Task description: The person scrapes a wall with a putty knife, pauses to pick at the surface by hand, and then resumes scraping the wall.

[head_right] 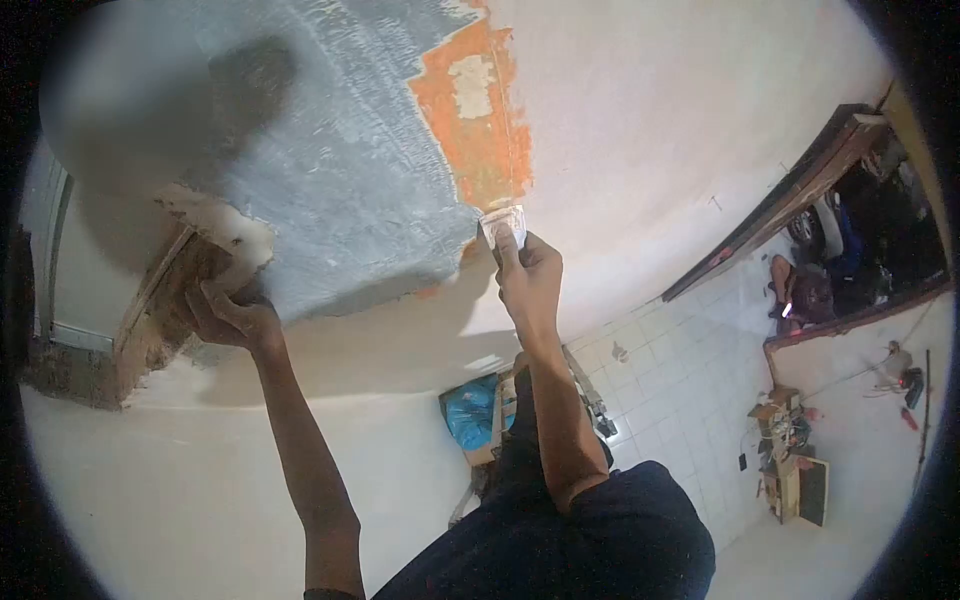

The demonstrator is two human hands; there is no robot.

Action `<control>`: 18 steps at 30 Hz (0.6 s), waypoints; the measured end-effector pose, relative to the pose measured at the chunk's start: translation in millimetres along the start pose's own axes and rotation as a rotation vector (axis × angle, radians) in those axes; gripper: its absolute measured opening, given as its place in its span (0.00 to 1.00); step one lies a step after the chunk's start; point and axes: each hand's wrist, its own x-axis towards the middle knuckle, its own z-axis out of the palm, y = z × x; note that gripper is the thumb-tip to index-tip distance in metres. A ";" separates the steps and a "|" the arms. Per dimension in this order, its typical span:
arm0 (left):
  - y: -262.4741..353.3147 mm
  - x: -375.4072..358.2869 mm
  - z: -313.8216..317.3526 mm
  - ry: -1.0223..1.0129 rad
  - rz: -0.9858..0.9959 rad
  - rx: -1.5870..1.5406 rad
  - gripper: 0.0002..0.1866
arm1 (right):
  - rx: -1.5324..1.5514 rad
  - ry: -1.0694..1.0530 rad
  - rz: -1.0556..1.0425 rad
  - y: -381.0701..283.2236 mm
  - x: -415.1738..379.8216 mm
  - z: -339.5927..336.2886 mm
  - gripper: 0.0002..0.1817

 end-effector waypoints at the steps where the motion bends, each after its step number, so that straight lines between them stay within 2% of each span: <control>1: -2.4 -1.0 -2.7 -0.032 0.056 0.062 0.26 | 0.005 0.010 0.022 -2.1 -2.2 0.4 0.21; 5: 1.1 6.1 -3.5 -0.036 0.176 0.154 0.25 | 0.051 0.032 0.090 -19.2 -10.0 6.9 0.22; 6: -4.8 3.2 -6.1 -0.035 0.173 0.153 0.25 | 0.098 -0.020 0.065 -15.5 -8.3 7.8 0.23; 7: -17.1 -2.1 -5.7 -0.095 0.221 0.205 0.24 | 0.099 -0.016 0.058 -19.1 -9.8 8.7 0.23; 8: -26.0 -4.2 -4.4 -0.151 0.271 0.256 0.23 | 0.214 -0.062 0.138 -24.2 -11.7 10.7 0.24; 9: -32.8 -6.8 -3.9 -0.149 0.269 0.253 0.23 | 0.323 -0.110 0.226 -27.6 -15.8 12.2 0.25; 11: -34.5 -1.8 0.5 -0.061 0.416 0.420 0.20 | 0.370 -0.117 0.242 -28.5 -17.4 19.9 0.25; 12: -34.1 0.6 1.5 -0.050 0.413 0.424 0.20 | 0.369 -0.080 0.227 -25.5 -17.6 23.5 0.25; 14: -16.0 6.4 2.8 0.042 0.299 0.120 0.17 | 0.351 -0.033 0.165 -19.7 -16.1 23.5 0.24; 15: -16.3 5.6 2.6 0.048 0.289 0.116 0.17 | 0.342 -0.031 0.156 -17.3 -15.8 18.8 0.24; 17: -16.1 4.7 3.6 0.034 0.237 0.015 0.14 | 0.076 -0.038 0.025 -17.4 -14.8 6.5 0.21; 18: -15.1 3.9 3.6 0.041 0.233 0.008 0.14 | 0.013 -0.054 0.030 -17.4 -17.0 -2.6 0.19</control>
